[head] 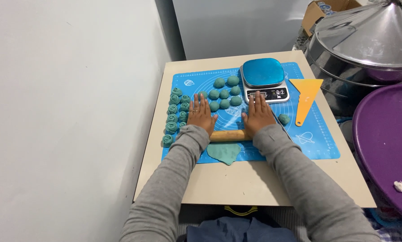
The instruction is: Rolling out small pieces of blue dough and assembling them into decorative rose shapes on a silicone mat.
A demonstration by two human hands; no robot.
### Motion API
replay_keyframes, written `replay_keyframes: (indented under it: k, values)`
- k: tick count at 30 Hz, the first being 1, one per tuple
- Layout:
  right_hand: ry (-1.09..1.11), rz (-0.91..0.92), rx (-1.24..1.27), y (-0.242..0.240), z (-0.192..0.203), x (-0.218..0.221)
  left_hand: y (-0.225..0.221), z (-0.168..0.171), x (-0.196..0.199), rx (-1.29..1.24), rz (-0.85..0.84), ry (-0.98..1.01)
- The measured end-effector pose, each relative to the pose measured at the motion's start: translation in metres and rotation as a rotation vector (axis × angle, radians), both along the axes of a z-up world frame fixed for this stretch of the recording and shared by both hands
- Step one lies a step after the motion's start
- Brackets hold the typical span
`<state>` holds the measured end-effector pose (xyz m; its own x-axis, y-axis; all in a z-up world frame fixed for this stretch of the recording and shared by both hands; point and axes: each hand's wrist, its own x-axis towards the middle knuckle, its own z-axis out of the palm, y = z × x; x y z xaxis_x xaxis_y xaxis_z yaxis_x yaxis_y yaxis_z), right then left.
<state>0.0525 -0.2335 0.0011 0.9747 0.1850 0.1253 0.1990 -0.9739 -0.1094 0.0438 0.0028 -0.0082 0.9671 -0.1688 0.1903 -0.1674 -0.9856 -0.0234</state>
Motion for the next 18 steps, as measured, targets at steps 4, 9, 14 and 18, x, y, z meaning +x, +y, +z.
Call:
replay_keyframes:
  k: [4, 9, 14, 18]
  values:
    - [0.037, 0.027, -0.03, -0.009, -0.001, -0.046, 0.003, 0.009, -0.05, -0.05, -0.043, 0.044]
    - [0.05, 0.074, -0.074, -0.023, -0.022, -0.099, 0.0, 0.013, -0.118, -0.118, -0.076, 0.083]
    - [0.033, 0.109, -0.208, -0.03, -0.001, -0.169, -0.002, 0.005, -0.178, -0.171, -0.149, -0.003]
    - [-0.612, 0.275, -0.034, -0.034, 0.0, -0.199, 0.0, 0.006, -0.21, -0.199, -0.189, -0.065]
